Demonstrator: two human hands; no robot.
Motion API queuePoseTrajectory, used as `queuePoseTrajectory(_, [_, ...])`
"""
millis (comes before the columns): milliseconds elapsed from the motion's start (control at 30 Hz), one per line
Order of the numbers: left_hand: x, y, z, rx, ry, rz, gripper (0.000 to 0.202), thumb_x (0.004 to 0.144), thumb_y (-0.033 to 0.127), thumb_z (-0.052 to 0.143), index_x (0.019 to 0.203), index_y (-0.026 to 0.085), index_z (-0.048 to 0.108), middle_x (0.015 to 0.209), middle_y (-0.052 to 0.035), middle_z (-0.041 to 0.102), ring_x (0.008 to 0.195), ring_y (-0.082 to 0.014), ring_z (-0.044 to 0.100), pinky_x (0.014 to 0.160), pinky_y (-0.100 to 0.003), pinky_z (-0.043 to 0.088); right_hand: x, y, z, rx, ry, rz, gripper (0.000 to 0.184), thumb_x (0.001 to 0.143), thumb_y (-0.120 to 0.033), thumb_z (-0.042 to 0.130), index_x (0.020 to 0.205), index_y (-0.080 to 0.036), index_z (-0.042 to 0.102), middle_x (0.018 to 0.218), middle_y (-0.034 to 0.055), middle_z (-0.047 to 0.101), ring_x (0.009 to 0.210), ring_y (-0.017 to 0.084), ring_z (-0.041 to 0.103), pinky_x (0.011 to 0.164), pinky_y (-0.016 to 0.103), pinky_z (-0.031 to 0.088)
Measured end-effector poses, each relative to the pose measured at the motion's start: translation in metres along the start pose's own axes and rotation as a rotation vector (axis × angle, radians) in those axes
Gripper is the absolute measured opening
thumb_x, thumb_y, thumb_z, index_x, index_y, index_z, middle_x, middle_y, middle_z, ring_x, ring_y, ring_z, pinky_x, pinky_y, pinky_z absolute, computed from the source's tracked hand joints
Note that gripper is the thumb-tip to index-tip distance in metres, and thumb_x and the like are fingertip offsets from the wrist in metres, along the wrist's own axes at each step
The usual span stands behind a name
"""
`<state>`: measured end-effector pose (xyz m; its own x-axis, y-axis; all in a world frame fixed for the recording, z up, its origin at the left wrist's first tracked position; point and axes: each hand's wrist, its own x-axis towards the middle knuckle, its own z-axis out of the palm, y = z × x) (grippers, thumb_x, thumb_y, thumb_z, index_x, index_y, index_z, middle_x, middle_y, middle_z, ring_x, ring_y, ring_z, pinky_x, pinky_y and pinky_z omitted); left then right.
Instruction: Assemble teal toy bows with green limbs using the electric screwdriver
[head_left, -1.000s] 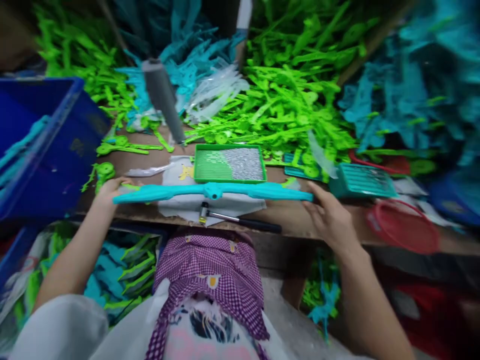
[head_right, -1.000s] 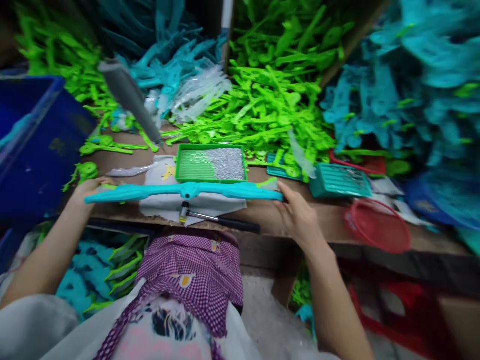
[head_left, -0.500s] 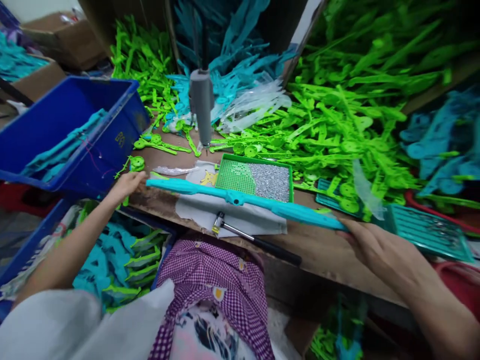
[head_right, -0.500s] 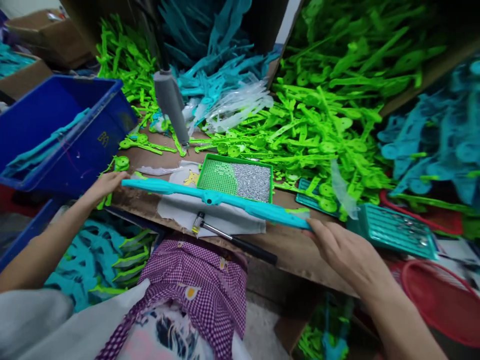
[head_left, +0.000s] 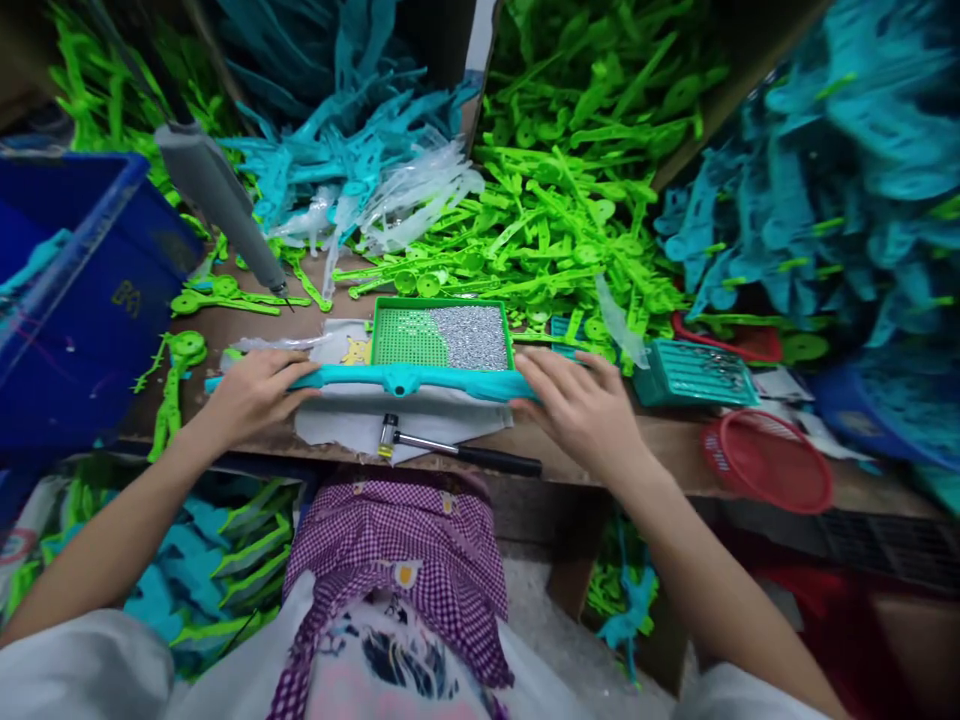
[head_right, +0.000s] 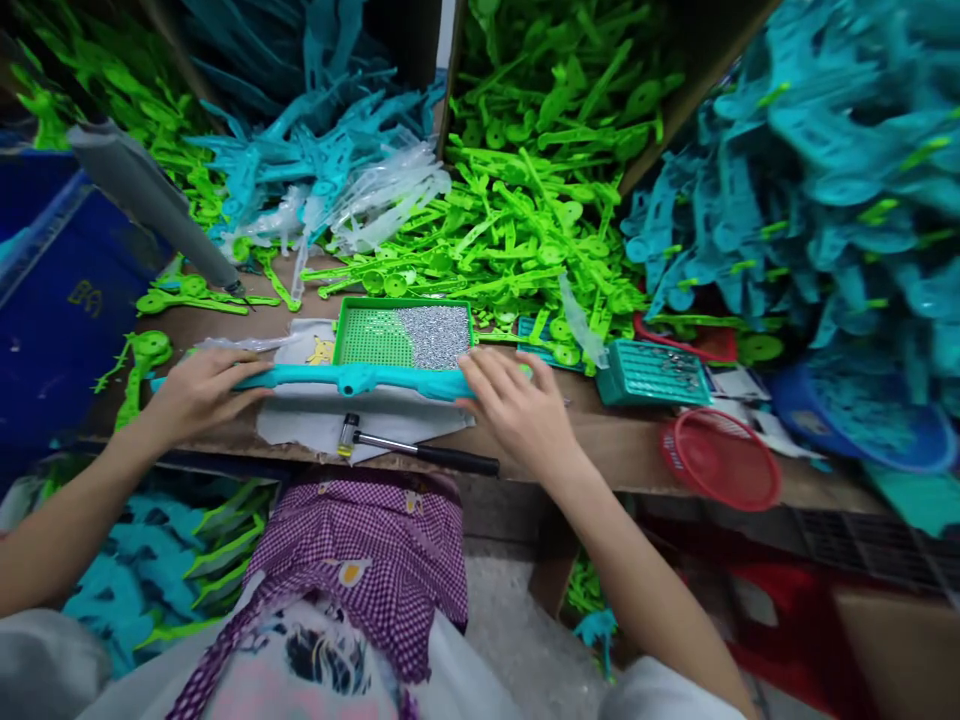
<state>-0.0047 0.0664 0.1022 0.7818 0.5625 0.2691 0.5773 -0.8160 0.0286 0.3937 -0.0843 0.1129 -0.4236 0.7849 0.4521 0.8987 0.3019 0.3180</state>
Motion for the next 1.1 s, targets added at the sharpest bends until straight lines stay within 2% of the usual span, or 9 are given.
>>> queuePoseTrajectory(133, [0.001,-0.003,-0.005,-0.009,-0.036,-0.015,0.035,0.092,0.043,0.051,0.112,0.019,0.068,0.112,-0.0133,0.069,0.101,-0.0285,0.065,0.086,-0.04,0.049,0.013,-0.016,0.015,0.039,-0.019,-0.07,0.029,0.095,-0.028,0.05,0.119,-0.014,0.058,0.107,0.008,0.074,0.09,0.018,0.065,0.091,0.036,0.033])
queuePoseTrajectory(333, [0.012,-0.016,-0.01,-0.184,-0.061,-0.154,0.034,0.083,0.05,0.059,0.105,0.027,0.071,0.108,-0.0109,0.069,0.097,-0.0281,0.065,0.09,-0.042,0.046,0.021,0.003,0.024,0.163,-0.089,-0.05,0.026,0.096,-0.03,0.046,0.112,-0.017,0.063,0.1,0.0061,0.075,0.087,0.016,0.067,0.086,0.032,0.037])
queuePoseTrajectory(467, [0.023,0.0,-0.012,-0.226,-0.075,-0.172,0.041,0.076,0.052,0.068,0.107,0.027,0.07,0.106,-0.0116,0.068,0.096,-0.0308,0.063,0.09,-0.043,0.043,0.026,0.007,0.022,0.184,-0.067,-0.063,0.026,0.096,-0.031,0.048,0.111,-0.018,0.064,0.099,0.0058,0.076,0.087,0.015,0.068,0.086,0.031,0.038])
queuePoseTrajectory(633, [0.039,0.053,0.027,-0.195,-0.123,-0.059,0.064,0.078,0.035,0.07,0.137,0.025,0.05,0.128,-0.0154,0.059,0.113,-0.0331,0.055,0.093,-0.041,0.039,0.007,-0.028,0.019,0.132,0.061,-0.003,0.026,0.092,-0.025,0.055,0.117,-0.019,0.062,0.108,0.0062,0.074,0.091,0.015,0.068,0.085,0.031,0.034])
queuePoseTrajectory(767, [0.035,0.066,0.061,-0.108,-0.102,-0.157,0.05,0.082,0.013,0.054,0.131,0.022,0.055,0.107,-0.0144,0.066,0.098,-0.0291,0.058,0.085,-0.041,0.038,-0.018,-0.064,0.012,0.191,0.058,0.136,0.042,0.091,-0.022,0.057,0.133,-0.023,0.053,0.111,0.0068,0.073,0.1,0.017,0.067,0.088,0.032,0.033])
queuePoseTrajectory(833, [0.025,0.067,0.068,-0.026,-0.014,-0.2,0.043,0.082,0.008,0.049,0.121,0.022,0.061,0.1,-0.0129,0.066,0.091,-0.027,0.057,0.083,-0.042,0.036,-0.025,-0.072,0.004,0.235,0.009,0.232,0.049,0.09,-0.028,0.058,0.137,-0.023,0.048,0.116,0.0094,0.071,0.105,0.02,0.065,0.093,0.033,0.033])
queuePoseTrajectory(933, [0.007,0.072,0.073,0.075,0.214,-0.305,0.03,0.084,0.011,0.05,0.106,0.024,0.066,0.098,-0.0121,0.064,0.087,-0.026,0.054,0.08,-0.044,0.032,-0.023,-0.072,-0.007,0.21,-0.057,0.375,0.061,0.088,-0.04,0.059,0.143,-0.021,0.04,0.132,0.0149,0.061,0.12,0.026,0.058,0.102,0.039,0.029])
queuePoseTrajectory(1033, [-0.008,0.08,0.08,0.103,0.433,-0.43,0.012,0.087,0.024,0.056,0.095,0.024,0.064,0.093,-0.011,0.061,0.087,-0.026,0.052,0.08,-0.045,0.03,-0.017,-0.067,-0.011,0.174,-0.094,0.349,0.055,0.091,-0.042,0.054,0.142,-0.024,0.042,0.132,0.0117,0.061,0.123,0.027,0.056,0.109,0.044,0.016])
queuePoseTrajectory(1100, [-0.015,0.084,0.087,0.13,0.563,-0.507,0.009,0.087,0.032,0.059,0.091,0.024,0.061,0.09,-0.0094,0.058,0.089,-0.0263,0.052,0.082,-0.046,0.03,-0.017,-0.067,-0.009,0.19,-0.129,0.301,0.048,0.093,-0.037,0.053,0.138,-0.023,0.048,0.122,0.0092,0.068,0.116,0.025,0.06,0.108,0.043,0.017])
